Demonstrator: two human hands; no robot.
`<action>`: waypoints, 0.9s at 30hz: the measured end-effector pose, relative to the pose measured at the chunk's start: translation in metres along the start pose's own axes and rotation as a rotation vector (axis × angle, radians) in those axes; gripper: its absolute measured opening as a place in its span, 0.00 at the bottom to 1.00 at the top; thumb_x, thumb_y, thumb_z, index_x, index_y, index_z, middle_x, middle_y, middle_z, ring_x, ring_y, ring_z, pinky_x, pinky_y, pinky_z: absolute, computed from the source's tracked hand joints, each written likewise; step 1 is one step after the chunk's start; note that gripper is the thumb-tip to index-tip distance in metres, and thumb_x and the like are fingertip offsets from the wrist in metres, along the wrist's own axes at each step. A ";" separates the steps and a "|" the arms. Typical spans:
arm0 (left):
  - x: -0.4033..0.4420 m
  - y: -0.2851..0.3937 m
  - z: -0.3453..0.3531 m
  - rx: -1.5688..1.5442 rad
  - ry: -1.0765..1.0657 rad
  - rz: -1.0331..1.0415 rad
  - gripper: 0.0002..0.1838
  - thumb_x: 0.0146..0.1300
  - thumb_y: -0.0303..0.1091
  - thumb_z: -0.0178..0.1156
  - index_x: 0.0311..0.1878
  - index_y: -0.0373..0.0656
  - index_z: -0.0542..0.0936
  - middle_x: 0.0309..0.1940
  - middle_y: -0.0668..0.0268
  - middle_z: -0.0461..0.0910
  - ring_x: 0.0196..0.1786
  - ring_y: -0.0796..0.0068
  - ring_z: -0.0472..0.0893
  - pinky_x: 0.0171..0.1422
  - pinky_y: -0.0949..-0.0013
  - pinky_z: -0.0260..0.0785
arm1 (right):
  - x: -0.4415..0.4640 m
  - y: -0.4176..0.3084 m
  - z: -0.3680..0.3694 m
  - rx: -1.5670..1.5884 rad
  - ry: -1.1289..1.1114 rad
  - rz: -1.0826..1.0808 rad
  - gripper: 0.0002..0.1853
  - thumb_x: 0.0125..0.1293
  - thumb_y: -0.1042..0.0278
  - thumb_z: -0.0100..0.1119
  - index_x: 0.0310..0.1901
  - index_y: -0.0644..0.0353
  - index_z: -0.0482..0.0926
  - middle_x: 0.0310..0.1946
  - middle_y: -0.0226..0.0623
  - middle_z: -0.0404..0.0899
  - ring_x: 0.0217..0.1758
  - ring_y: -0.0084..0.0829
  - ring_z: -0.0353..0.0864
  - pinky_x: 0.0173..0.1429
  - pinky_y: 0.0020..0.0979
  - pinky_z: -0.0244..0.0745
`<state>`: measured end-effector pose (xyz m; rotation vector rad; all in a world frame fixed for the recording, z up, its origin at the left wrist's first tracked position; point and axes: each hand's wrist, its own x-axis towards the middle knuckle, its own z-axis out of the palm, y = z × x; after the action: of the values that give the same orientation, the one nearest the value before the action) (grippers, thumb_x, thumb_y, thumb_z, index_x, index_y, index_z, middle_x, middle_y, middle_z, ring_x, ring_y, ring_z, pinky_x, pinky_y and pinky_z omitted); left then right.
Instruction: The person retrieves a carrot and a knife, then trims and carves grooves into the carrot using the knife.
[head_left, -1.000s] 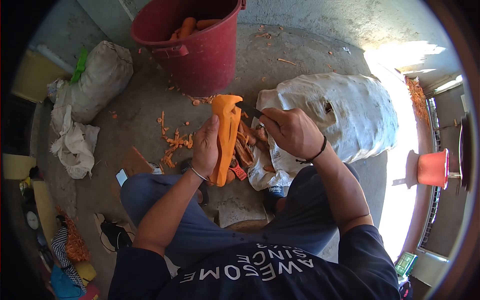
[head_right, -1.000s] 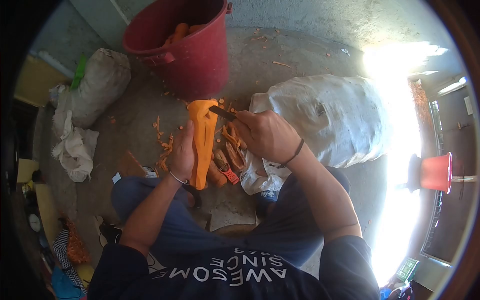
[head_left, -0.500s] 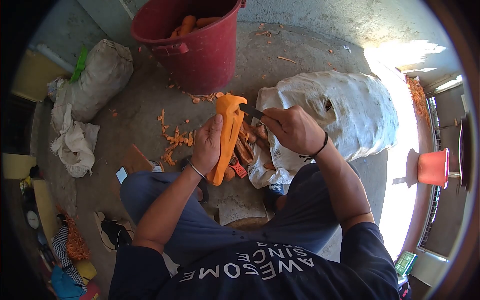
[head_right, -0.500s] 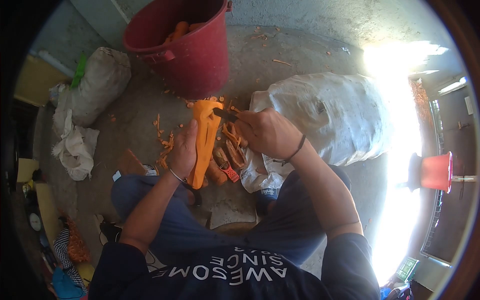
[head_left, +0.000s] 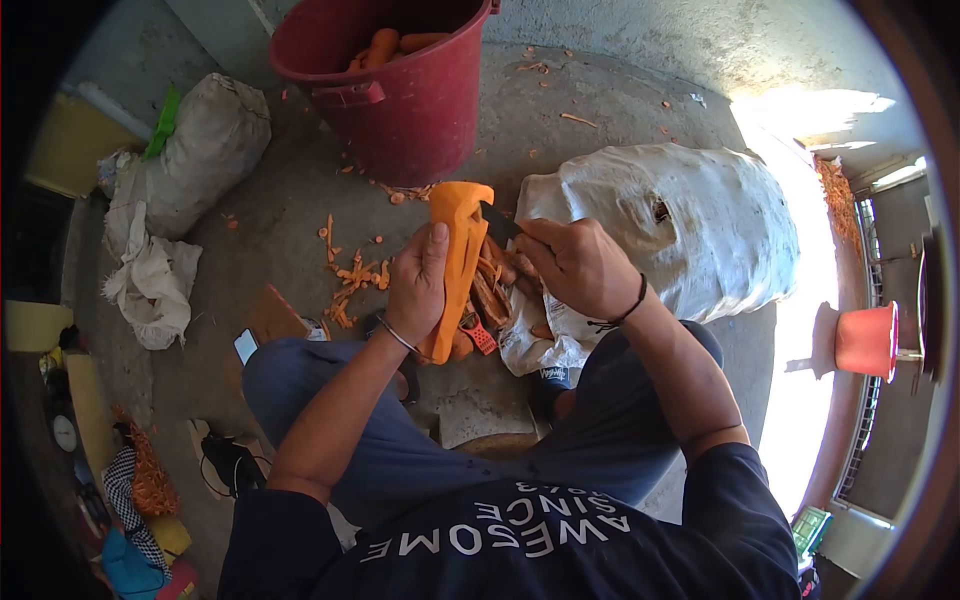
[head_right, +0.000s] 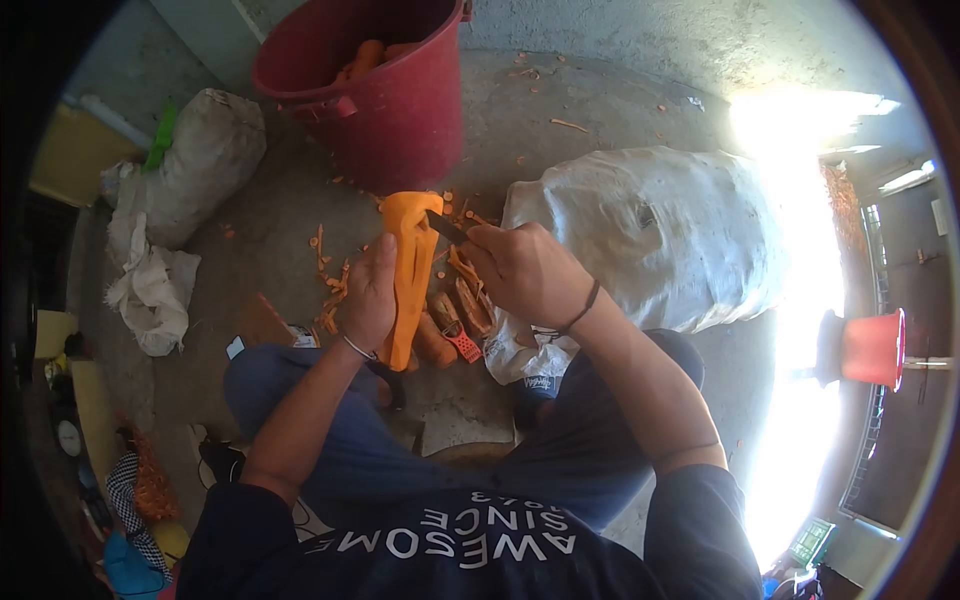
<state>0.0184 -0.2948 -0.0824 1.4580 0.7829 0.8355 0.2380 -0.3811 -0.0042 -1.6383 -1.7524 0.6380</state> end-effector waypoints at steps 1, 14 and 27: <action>-0.001 0.001 -0.002 0.001 0.003 -0.003 0.30 0.88 0.56 0.44 0.57 0.36 0.82 0.39 0.68 0.84 0.39 0.81 0.81 0.46 0.72 0.76 | 0.000 -0.001 -0.005 -0.036 -0.021 -0.012 0.11 0.77 0.67 0.61 0.47 0.66 0.87 0.25 0.54 0.83 0.29 0.53 0.86 0.36 0.45 0.79; 0.003 0.003 -0.010 0.172 -0.145 -0.041 0.30 0.87 0.58 0.46 0.60 0.38 0.83 0.39 0.64 0.87 0.41 0.79 0.83 0.49 0.70 0.77 | -0.003 0.013 -0.020 -0.140 -0.165 -0.067 0.11 0.77 0.67 0.63 0.46 0.66 0.87 0.26 0.53 0.84 0.30 0.55 0.85 0.36 0.47 0.78; -0.010 -0.002 0.006 -0.129 -0.023 -0.133 0.31 0.88 0.58 0.44 0.60 0.37 0.82 0.41 0.68 0.86 0.41 0.82 0.83 0.48 0.73 0.78 | 0.000 0.005 0.009 0.133 -0.062 0.034 0.11 0.75 0.68 0.63 0.39 0.69 0.85 0.27 0.56 0.83 0.30 0.54 0.85 0.38 0.47 0.79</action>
<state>0.0185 -0.3066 -0.0853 1.2851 0.7855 0.7534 0.2344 -0.3798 -0.0140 -1.5749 -1.6902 0.8122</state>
